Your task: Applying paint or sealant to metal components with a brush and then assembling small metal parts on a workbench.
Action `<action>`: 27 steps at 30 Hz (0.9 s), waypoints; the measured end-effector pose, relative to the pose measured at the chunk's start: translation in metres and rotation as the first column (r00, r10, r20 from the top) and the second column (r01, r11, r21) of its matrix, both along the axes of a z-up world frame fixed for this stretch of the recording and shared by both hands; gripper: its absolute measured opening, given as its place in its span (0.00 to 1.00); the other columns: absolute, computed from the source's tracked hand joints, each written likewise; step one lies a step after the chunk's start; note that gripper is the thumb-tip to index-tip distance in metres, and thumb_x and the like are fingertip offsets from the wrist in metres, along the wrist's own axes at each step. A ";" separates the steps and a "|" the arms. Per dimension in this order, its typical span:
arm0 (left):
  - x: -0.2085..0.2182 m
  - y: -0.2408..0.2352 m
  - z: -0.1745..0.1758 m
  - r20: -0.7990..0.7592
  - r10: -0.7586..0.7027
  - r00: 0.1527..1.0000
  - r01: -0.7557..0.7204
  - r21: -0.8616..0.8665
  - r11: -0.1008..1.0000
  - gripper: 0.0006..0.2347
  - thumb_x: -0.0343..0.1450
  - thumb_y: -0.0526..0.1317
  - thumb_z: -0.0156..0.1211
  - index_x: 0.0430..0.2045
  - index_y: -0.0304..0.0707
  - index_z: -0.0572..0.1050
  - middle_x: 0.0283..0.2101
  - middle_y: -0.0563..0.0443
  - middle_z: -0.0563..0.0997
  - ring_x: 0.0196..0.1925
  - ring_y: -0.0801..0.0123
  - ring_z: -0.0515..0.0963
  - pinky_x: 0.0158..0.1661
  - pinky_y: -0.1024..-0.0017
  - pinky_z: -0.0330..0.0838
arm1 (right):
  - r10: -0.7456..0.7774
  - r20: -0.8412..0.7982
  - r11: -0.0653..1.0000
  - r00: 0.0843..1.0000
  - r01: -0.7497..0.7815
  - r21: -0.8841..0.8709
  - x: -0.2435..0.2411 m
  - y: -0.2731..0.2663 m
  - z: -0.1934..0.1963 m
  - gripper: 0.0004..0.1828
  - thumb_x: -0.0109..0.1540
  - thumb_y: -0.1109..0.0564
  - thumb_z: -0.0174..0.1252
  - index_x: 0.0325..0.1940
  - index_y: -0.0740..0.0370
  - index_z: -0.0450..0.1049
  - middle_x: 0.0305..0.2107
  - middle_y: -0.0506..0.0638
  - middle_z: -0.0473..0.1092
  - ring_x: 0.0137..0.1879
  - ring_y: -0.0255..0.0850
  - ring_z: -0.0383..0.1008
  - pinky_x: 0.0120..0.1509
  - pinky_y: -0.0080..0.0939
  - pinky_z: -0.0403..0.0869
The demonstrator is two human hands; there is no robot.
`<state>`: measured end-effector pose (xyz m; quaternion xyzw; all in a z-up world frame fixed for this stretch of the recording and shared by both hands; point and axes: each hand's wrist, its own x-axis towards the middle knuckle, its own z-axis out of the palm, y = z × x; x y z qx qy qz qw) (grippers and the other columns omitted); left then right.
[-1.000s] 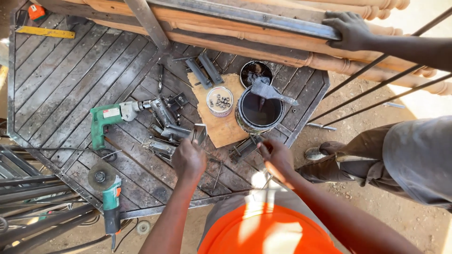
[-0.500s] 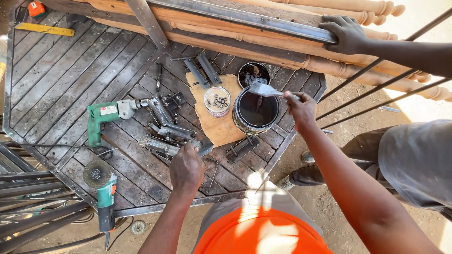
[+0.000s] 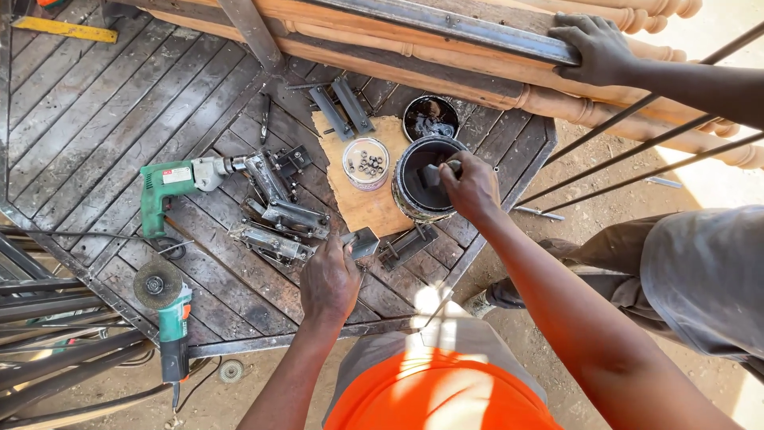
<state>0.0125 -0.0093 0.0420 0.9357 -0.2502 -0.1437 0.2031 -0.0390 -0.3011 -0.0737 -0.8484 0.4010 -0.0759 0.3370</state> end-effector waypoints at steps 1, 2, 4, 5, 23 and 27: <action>-0.002 0.002 -0.011 -0.003 0.002 1.000 -0.002 0.003 1.000 0.09 0.74 0.38 0.52 0.39 0.30 0.77 0.33 0.34 0.82 0.35 0.44 0.86 0.35 0.52 0.82 | 0.002 -0.003 1.000 1.000 -0.002 0.003 0.002 0.001 0.000 0.11 0.62 0.39 0.61 0.43 0.39 0.81 0.33 0.50 0.77 0.42 0.52 0.79 0.48 0.54 0.76; -0.002 0.003 -0.021 0.018 0.004 1.000 -0.004 0.006 1.000 0.09 0.74 0.39 0.51 0.36 0.32 0.76 0.31 0.35 0.81 0.34 0.44 0.86 0.34 0.53 0.81 | 0.047 0.006 0.998 0.999 -0.047 -0.041 0.005 0.001 0.000 0.11 0.62 0.41 0.60 0.43 0.44 0.80 0.33 0.53 0.76 0.42 0.56 0.79 0.48 0.57 0.76; -0.004 0.003 -0.032 0.038 0.009 0.999 -0.009 0.010 1.000 0.09 0.74 0.40 0.51 0.34 0.34 0.76 0.30 0.36 0.81 0.32 0.44 0.86 0.34 0.54 0.81 | 0.094 0.012 0.992 0.995 -0.093 -0.085 0.008 -0.001 -0.002 0.12 0.63 0.43 0.59 0.43 0.49 0.80 0.33 0.56 0.76 0.42 0.60 0.78 0.48 0.60 0.76; -0.006 0.002 -0.033 0.035 0.012 0.999 -0.013 0.012 1.000 0.08 0.74 0.40 0.51 0.34 0.35 0.76 0.30 0.37 0.81 0.32 0.44 0.86 0.34 0.54 0.81 | 0.117 -0.015 0.989 0.993 -0.118 -0.094 0.007 -0.003 -0.005 0.12 0.63 0.43 0.59 0.43 0.49 0.79 0.34 0.56 0.76 0.44 0.60 0.78 0.49 0.61 0.76; -0.013 -0.018 -0.041 -0.005 0.014 1.000 -0.015 -0.045 0.999 0.10 0.76 0.39 0.47 0.37 0.33 0.75 0.31 0.35 0.81 0.32 0.42 0.85 0.33 0.49 0.81 | 0.150 0.045 0.981 0.988 -0.143 -0.132 -0.013 -0.009 -0.016 0.11 0.65 0.42 0.56 0.44 0.46 0.76 0.36 0.57 0.74 0.45 0.61 0.77 0.50 0.62 0.75; -0.015 -0.023 -0.052 0.002 0.013 1.000 -0.013 -0.027 1.000 0.10 0.75 0.42 0.48 0.37 0.35 0.74 0.31 0.36 0.80 0.31 0.43 0.85 0.31 0.50 0.81 | 0.147 0.016 0.984 0.989 -0.144 -0.106 -0.007 -0.005 -0.006 0.10 0.65 0.42 0.56 0.42 0.45 0.77 0.35 0.53 0.74 0.43 0.59 0.78 0.49 0.61 0.76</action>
